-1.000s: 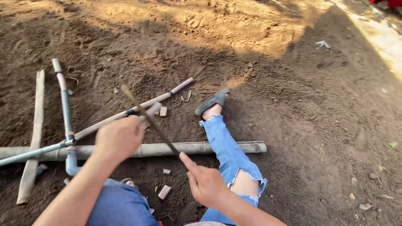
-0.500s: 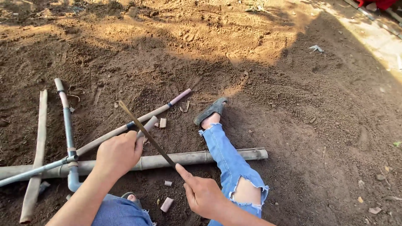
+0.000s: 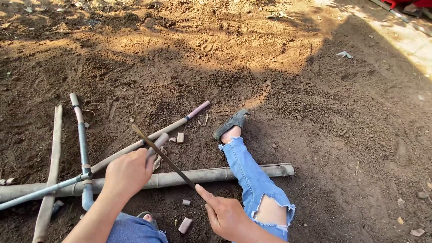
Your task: A person is sawing a PVC pipe using a handheld hacksaw blade while sitting on the ground.
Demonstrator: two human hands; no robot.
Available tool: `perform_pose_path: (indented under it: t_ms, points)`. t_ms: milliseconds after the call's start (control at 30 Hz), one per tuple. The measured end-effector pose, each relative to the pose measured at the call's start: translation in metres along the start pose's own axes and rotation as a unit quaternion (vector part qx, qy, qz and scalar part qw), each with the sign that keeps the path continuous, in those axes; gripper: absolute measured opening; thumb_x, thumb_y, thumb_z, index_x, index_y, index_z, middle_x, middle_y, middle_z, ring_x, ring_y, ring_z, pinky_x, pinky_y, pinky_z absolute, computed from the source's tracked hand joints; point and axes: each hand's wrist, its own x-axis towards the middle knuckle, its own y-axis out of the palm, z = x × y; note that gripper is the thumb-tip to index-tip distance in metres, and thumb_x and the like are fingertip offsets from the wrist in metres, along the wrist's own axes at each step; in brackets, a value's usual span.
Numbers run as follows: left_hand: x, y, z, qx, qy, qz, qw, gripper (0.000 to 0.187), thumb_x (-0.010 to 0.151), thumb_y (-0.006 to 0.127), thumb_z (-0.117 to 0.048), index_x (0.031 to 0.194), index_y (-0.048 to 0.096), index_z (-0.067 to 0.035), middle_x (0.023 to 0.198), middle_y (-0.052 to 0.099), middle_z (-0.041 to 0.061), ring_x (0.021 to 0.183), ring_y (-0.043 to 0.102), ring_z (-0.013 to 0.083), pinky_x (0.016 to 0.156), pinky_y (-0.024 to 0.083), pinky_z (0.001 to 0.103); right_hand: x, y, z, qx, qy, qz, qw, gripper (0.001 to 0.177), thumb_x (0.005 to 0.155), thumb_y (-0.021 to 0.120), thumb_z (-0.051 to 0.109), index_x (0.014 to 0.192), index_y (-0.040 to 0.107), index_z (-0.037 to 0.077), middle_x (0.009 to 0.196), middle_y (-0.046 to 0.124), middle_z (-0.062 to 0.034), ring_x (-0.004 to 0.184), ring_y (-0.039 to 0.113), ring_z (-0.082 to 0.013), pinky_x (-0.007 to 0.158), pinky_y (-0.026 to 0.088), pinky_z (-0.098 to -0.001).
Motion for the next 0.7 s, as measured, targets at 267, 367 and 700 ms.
perform_pose_path:
  t_ms: [267,367,700]
  points:
    - [0.006,0.007,-0.006,-0.009,0.022,0.027,0.999,0.03,0.1,0.06,-0.041,0.086,0.067,-0.015,0.076,0.076,0.005,0.063,0.074,0.0298,0.058,0.059,0.042,0.019,0.0,0.005,-0.005,0.011,-0.023,1.0,0.063,0.094,0.062,0.005,0.156,0.053,0.009,0.071,0.071,-0.0122,0.05,0.063,-0.0301,0.047,0.048,-0.0433]
    - [0.008,0.017,0.003,0.0,0.004,-0.024,1.0,0.033,0.1,0.062,-0.042,0.08,0.065,-0.016,0.066,0.072,0.006,0.055,0.07,0.0307,0.051,0.055,0.042,0.013,0.006,0.0,0.006,0.0,-0.015,1.0,0.062,0.094,0.062,0.004,0.156,0.053,0.008,0.071,0.071,-0.0128,0.049,0.062,-0.0287,0.045,0.047,-0.0421]
    - [0.012,0.015,0.003,0.004,-0.038,0.04,0.998,0.036,0.101,0.057,-0.047,0.096,0.072,-0.015,0.085,0.08,0.007,0.07,0.076,0.0327,0.063,0.06,0.045,0.021,0.006,0.004,0.005,0.005,-0.026,1.0,0.062,0.094,0.061,0.005,0.155,0.054,0.01,0.073,0.073,-0.0125,0.049,0.063,-0.0305,0.046,0.048,-0.0426]
